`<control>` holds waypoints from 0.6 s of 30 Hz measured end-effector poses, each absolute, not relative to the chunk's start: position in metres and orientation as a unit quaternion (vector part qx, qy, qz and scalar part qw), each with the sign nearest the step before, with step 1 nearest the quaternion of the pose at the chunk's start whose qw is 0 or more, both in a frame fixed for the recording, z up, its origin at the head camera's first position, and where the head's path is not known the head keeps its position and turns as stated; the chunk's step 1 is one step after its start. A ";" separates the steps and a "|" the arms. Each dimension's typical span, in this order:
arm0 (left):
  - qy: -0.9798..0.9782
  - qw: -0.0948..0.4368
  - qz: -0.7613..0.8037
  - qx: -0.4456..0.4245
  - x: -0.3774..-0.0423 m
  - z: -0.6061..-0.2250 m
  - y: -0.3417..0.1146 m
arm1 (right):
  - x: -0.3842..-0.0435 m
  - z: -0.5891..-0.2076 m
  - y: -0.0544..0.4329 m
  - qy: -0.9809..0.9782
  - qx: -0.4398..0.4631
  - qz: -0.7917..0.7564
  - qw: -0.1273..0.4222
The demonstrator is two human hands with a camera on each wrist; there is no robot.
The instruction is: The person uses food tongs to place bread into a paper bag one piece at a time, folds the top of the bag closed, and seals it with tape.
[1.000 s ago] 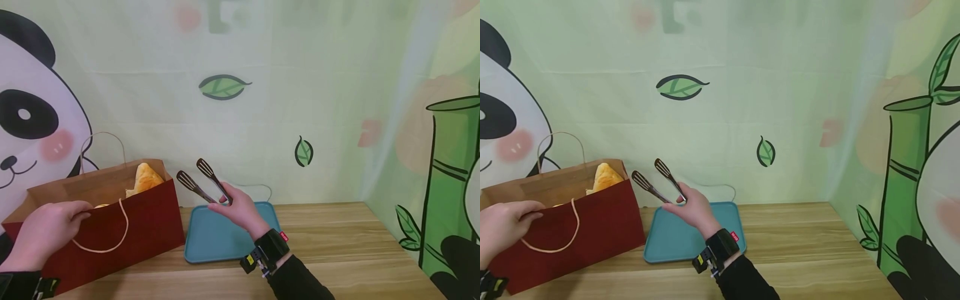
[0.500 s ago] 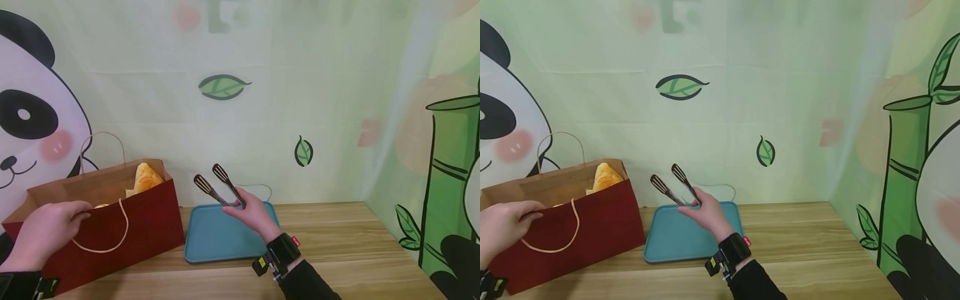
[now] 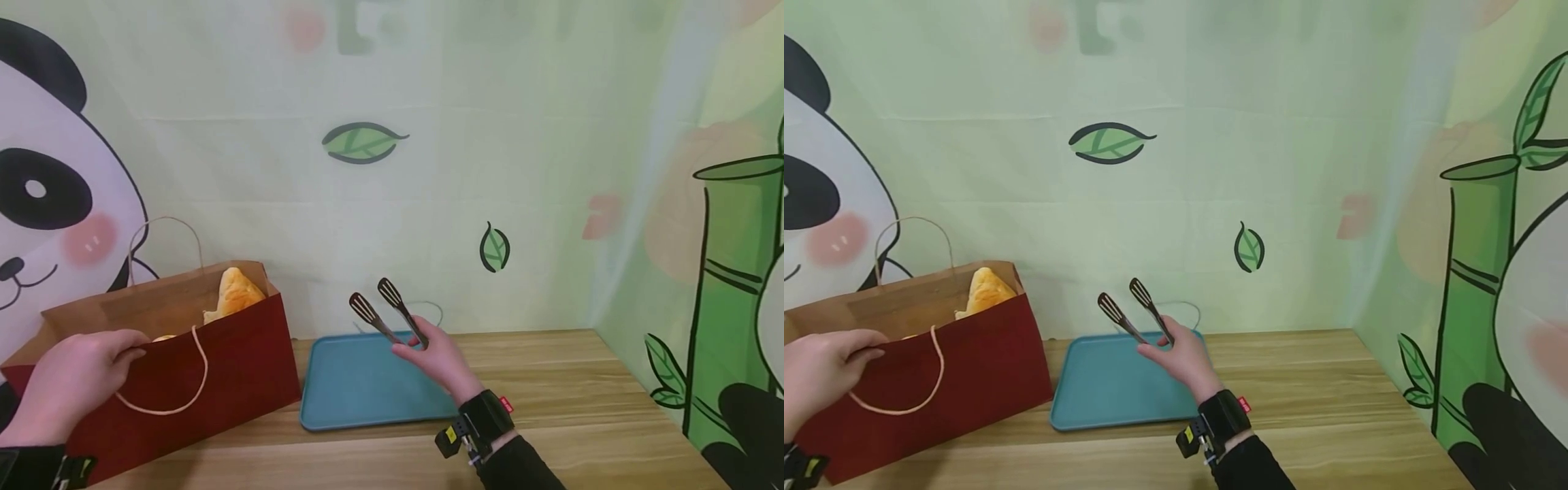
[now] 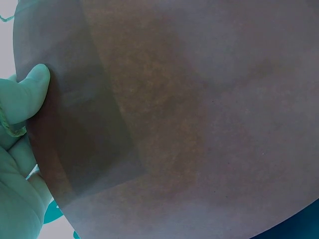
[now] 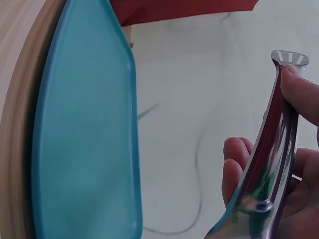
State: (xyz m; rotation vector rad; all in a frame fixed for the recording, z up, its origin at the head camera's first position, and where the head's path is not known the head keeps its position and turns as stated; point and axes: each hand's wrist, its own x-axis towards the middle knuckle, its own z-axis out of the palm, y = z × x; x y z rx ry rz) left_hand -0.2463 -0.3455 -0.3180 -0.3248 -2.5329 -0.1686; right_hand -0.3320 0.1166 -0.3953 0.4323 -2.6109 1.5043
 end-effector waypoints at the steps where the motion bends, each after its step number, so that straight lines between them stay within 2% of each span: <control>1: -0.948 0.288 -0.063 -0.122 -0.246 -0.318 -0.346 | -0.332 -0.396 0.119 -0.858 0.138 0.492 0.048; 18: -0.947 0.288 -0.066 -0.124 -0.246 -0.319 -0.347 | -0.336 -0.423 0.164 -0.895 0.059 0.440 0.052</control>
